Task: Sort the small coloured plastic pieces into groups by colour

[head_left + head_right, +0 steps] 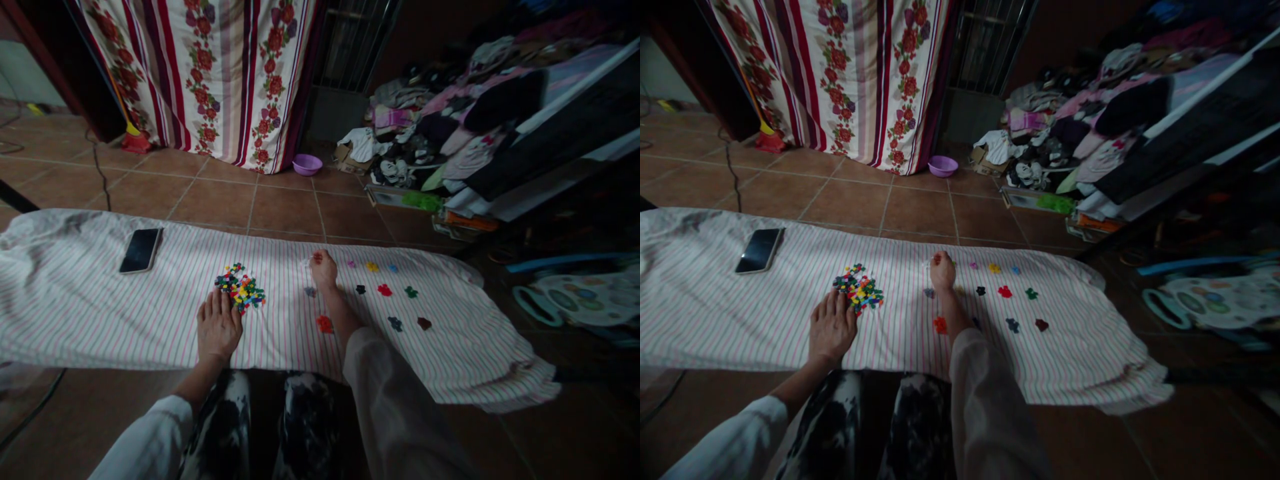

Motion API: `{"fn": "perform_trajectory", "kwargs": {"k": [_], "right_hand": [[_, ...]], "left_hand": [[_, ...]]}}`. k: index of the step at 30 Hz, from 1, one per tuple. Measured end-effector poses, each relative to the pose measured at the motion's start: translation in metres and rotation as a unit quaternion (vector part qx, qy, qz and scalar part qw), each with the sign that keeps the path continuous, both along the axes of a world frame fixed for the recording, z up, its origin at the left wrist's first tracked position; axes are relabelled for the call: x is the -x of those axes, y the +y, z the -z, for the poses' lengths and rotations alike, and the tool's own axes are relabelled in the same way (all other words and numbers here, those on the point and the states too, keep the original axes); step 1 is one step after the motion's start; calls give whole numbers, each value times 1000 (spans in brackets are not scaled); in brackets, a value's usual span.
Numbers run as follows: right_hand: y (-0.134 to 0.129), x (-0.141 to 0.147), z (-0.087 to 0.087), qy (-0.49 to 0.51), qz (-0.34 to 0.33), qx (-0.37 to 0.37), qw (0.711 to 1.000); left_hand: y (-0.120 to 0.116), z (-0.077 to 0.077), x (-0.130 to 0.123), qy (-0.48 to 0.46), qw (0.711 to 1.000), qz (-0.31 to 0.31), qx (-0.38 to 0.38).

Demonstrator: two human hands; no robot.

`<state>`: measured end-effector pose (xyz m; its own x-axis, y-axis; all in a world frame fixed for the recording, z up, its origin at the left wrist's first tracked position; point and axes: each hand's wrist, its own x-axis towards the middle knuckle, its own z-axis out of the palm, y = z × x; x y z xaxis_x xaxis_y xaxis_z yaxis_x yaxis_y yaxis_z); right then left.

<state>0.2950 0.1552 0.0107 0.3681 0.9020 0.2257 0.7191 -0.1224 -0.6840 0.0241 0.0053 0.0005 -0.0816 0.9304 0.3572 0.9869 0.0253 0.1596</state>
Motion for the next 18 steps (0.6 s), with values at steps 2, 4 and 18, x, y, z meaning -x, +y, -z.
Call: {"fn": "perform_trajectory", "kwargs": {"k": [2,4,18], "right_hand": [[3,-6,-2,-15,7,17,1000],[6,-8,-3,-29,9,37,999],[14,-4,5,-106,-54,95,988]], "left_hand": [[0,1,0,6,1000,0,-5],[0,1,0,11,1000,-1,-7],[0,2,1,18,1000,-1,-7]]}}
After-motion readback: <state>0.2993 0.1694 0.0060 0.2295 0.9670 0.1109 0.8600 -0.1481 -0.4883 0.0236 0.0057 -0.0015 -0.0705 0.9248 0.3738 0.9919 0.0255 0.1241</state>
